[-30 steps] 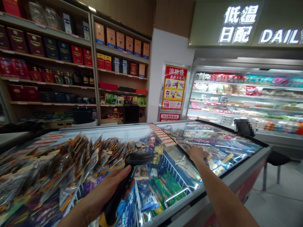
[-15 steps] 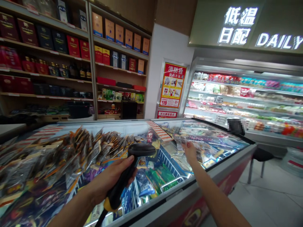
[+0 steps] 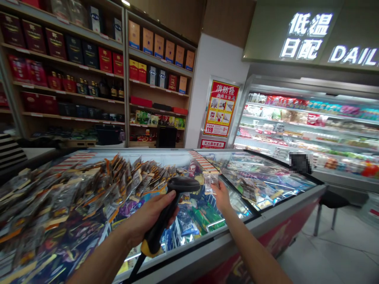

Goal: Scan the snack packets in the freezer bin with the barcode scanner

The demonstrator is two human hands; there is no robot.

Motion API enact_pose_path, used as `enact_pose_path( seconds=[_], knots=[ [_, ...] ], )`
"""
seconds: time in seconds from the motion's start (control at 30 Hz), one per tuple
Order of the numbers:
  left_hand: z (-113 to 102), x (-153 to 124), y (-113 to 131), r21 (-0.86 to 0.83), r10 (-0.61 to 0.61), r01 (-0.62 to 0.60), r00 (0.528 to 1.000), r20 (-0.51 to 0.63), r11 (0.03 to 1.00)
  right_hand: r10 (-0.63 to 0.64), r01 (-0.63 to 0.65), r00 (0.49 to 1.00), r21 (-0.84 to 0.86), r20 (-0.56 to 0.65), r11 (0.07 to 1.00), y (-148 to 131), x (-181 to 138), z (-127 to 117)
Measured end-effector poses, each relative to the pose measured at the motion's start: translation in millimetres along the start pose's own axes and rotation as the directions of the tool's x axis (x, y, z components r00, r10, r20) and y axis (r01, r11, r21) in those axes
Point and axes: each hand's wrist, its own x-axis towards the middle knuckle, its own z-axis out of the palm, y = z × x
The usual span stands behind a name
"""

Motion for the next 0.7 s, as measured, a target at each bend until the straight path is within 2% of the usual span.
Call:
enact_pose_path(
  seconds=[0.23,0.43,0.7],
  knots=[
    [2.9,1.2,-1.0,-0.02,-0.017,0.017,1.0,0.013,1.0,-0.028,0.028,0.999,-0.025,0.018,0.999,1.8,-1.4,-1.2],
    [2.2,8.0,-2.5,-0.081,-0.033,0.036,0.999,0.042,0.996,0.01,-0.009,1.0,0.014,-0.007,1.0,-0.8,-3.4,2.9],
    [0.8,10.5,-1.7,-0.094,0.015,-0.009,0.998,0.06,0.996,0.007,-0.007,1.0,-0.019,-0.013,1.0,5.5,-0.3,1.6]
  ],
)
